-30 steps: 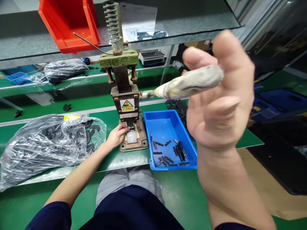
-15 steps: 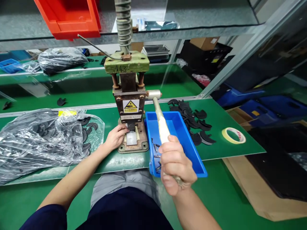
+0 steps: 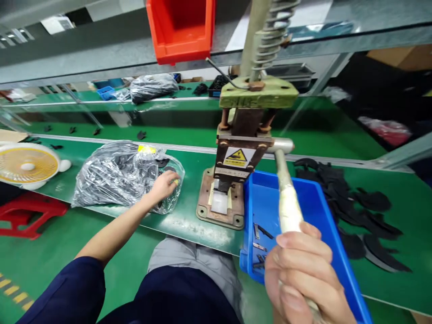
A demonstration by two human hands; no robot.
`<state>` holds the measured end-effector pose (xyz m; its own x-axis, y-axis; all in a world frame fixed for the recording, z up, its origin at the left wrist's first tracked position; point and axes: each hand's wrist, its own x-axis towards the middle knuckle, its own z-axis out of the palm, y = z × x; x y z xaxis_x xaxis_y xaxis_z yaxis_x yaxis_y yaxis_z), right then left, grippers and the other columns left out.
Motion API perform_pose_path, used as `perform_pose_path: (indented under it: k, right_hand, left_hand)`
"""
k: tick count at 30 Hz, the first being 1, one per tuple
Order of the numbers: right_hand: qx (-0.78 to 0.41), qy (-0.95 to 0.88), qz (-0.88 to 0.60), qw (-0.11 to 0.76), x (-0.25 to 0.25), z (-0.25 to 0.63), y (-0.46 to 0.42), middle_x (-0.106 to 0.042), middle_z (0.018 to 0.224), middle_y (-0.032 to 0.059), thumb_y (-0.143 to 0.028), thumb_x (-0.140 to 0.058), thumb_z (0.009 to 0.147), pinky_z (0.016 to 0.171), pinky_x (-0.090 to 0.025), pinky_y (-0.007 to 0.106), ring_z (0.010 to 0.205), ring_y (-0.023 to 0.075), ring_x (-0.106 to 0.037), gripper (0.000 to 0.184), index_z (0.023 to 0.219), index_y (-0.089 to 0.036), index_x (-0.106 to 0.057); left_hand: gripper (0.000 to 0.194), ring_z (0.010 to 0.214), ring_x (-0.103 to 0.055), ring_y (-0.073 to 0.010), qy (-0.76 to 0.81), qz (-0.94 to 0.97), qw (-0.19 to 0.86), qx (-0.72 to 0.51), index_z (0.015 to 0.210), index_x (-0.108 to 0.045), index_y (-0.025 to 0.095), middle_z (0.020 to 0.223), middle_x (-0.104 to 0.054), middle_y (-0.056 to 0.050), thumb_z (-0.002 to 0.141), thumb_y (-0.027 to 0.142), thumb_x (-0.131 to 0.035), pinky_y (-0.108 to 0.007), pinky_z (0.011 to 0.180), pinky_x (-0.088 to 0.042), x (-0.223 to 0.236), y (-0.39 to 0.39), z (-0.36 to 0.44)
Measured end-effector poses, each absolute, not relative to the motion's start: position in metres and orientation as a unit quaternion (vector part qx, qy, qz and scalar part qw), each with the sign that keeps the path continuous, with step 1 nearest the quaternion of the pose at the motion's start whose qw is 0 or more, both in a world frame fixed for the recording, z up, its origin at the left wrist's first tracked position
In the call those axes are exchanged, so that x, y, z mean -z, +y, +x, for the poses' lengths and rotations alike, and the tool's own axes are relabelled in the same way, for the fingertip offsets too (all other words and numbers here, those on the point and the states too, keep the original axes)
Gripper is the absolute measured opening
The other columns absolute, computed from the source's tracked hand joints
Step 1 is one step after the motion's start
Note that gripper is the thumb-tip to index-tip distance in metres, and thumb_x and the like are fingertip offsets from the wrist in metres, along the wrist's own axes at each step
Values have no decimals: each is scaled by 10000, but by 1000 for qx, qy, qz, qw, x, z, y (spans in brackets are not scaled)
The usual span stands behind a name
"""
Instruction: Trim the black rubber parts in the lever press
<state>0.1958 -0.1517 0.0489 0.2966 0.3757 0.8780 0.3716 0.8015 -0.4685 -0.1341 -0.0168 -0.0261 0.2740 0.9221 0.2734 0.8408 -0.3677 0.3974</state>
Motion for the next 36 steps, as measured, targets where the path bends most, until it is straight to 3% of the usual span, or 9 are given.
perform_pose_path:
  k: [4,8,16,21,25,30,36]
  right_hand:
    - [-10,-585,-312,748,-47,196,-150,-435,593,0,-318,-525,797,869,-435,554,675,229,-533,257,556,-270,-447]
    - [-1,-598,-283,750,-51,194,-148,-520,638,6,-281,-538,783,861,-437,534,700,220,-555,256,544,-252,-450]
    - [-2,-587,-300,752,-52,191,-150,-502,598,24,-275,-538,770,844,-440,591,656,243,-537,215,560,-270,-490]
    - [10,-579,-267,770,-50,193,-144,-541,597,10,-252,-551,766,841,-466,581,641,235,-557,202,566,-272,-532]
    - [44,-586,-192,786,-51,194,-136,-578,613,-6,-198,-558,739,821,-482,489,645,182,-586,219,529,-210,-495]
    - [41,-578,-196,791,-53,192,-135,-588,622,-13,-187,-555,731,820,-483,482,650,173,-580,227,523,-210,-468]
    - [40,-576,-216,787,-54,190,-138,-575,609,-13,-196,-555,727,831,-473,485,672,183,-586,216,528,-206,-471]
  left_hand:
    - [329,1072,-646,-269,657,743,30,-122,1119,-716,129,1137,-687,-139,818,120,-585,-372,994,-514,21,4,-181]
    - [404,1134,-629,-251,611,786,38,-79,1153,-708,143,1226,-683,-121,786,58,-562,-347,1048,-473,18,29,-187]
    - [357,996,-657,-253,572,818,50,35,1102,-740,153,1092,-690,-140,779,82,-607,-332,918,-504,1,56,-169]
    - [313,883,-660,-246,576,813,62,60,949,-778,150,962,-696,-113,681,41,-660,-301,804,-513,-13,64,-170]
    - [278,938,-628,-227,533,840,98,-33,895,-768,144,919,-671,-90,726,28,-581,-315,885,-499,-18,49,-167]
    - [287,1111,-553,-224,446,854,148,-224,922,-756,168,1123,-585,-96,772,41,-547,-378,1025,-443,-11,-4,-152]
    - [239,922,-618,-182,438,802,302,-270,1034,-707,171,980,-655,-74,941,249,-502,-335,891,-503,-1,-45,-136]
